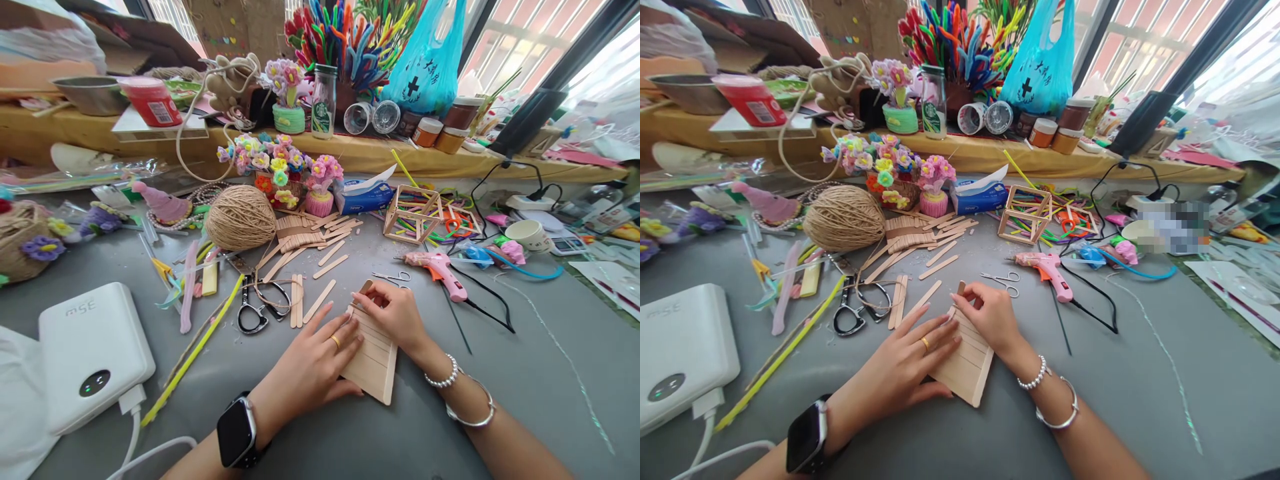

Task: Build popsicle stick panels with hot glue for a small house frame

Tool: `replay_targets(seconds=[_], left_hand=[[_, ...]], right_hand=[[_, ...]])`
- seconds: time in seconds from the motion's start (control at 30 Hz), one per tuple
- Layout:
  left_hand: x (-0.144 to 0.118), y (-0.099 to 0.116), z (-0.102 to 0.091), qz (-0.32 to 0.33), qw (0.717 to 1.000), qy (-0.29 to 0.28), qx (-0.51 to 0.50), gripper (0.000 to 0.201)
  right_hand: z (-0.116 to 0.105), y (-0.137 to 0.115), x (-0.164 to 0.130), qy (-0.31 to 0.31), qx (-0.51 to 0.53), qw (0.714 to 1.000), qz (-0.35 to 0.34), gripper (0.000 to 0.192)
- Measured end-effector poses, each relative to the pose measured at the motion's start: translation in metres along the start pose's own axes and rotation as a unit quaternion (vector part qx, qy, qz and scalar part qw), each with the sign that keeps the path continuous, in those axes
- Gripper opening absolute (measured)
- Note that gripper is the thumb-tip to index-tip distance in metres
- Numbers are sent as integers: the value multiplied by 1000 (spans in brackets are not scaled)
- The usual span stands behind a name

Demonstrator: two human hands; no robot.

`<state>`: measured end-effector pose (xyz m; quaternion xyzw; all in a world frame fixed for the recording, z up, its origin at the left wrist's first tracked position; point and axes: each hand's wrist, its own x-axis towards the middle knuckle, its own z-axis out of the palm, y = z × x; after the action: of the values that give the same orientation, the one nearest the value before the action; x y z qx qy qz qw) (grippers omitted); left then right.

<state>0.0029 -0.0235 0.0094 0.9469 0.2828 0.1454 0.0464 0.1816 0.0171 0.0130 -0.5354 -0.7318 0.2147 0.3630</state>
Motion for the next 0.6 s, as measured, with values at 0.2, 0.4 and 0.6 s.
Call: replay_targets(seconds=[0.2,0.4,0.6], left_hand=[[2,6,6,9,1000,15,17,62],[1,5,0,11,1000,-20,2,53],[3,6,4,20,999,6,35,54]], right_hand=[[0,1,2,-11,12,1000,0,20],[-5,11,11,-95,120,986,70,20],[-12,15,19,-173,157,966,107,19]])
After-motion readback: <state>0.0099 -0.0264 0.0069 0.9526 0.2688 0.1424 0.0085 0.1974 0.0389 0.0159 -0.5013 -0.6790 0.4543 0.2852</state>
